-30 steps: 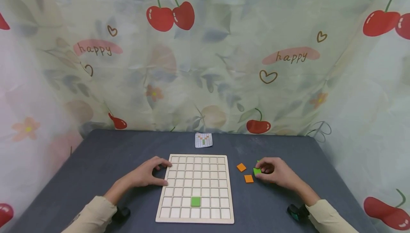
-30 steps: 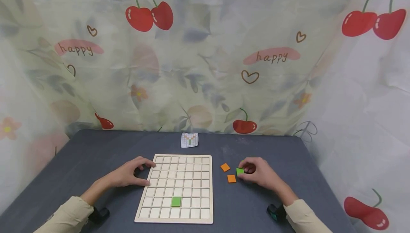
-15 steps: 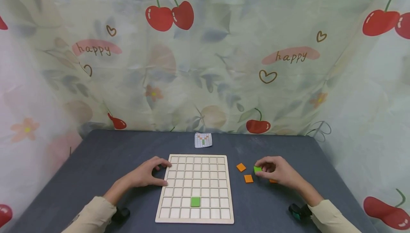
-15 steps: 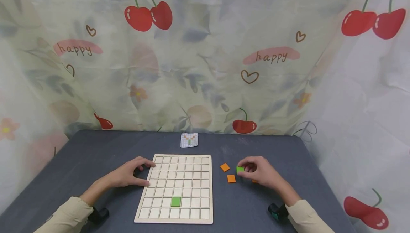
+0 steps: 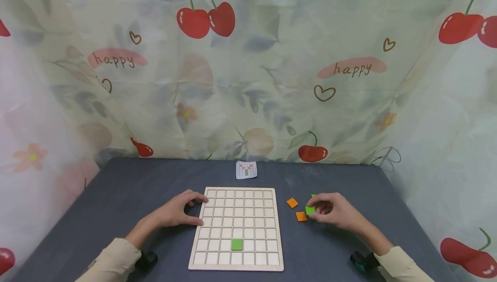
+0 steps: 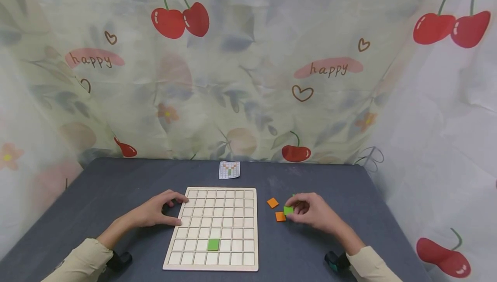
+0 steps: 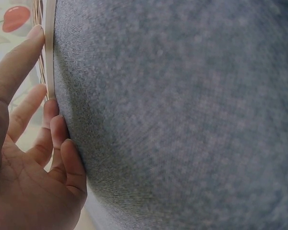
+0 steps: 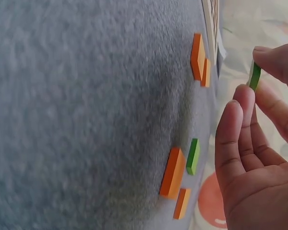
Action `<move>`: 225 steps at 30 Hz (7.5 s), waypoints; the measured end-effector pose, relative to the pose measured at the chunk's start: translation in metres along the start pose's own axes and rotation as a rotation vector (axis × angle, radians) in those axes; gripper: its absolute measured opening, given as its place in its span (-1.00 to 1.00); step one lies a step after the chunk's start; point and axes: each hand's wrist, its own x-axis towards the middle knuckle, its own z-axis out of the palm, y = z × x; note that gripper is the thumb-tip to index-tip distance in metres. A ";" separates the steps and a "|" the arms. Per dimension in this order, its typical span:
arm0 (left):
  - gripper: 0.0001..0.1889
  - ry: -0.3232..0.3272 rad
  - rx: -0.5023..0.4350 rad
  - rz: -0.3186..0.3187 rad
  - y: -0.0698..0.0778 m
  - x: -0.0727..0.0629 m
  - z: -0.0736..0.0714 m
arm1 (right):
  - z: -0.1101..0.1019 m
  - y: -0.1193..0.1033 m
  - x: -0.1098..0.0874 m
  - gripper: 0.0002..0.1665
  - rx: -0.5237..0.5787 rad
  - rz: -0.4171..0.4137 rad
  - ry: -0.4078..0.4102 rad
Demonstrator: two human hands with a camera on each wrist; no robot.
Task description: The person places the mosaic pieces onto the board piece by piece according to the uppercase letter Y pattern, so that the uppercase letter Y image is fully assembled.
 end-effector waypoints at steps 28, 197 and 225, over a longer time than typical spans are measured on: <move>-0.36 0.004 0.003 -0.019 -0.004 0.000 0.001 | 0.040 -0.026 0.011 -0.72 0.117 0.031 -0.103; -0.39 0.003 -0.007 -0.026 -0.001 0.002 0.000 | 0.144 -0.077 0.088 -0.80 0.104 0.123 -0.167; -0.39 -0.001 -0.014 -0.017 -0.001 0.002 -0.001 | 0.075 -0.045 0.047 -0.72 0.147 0.062 -0.152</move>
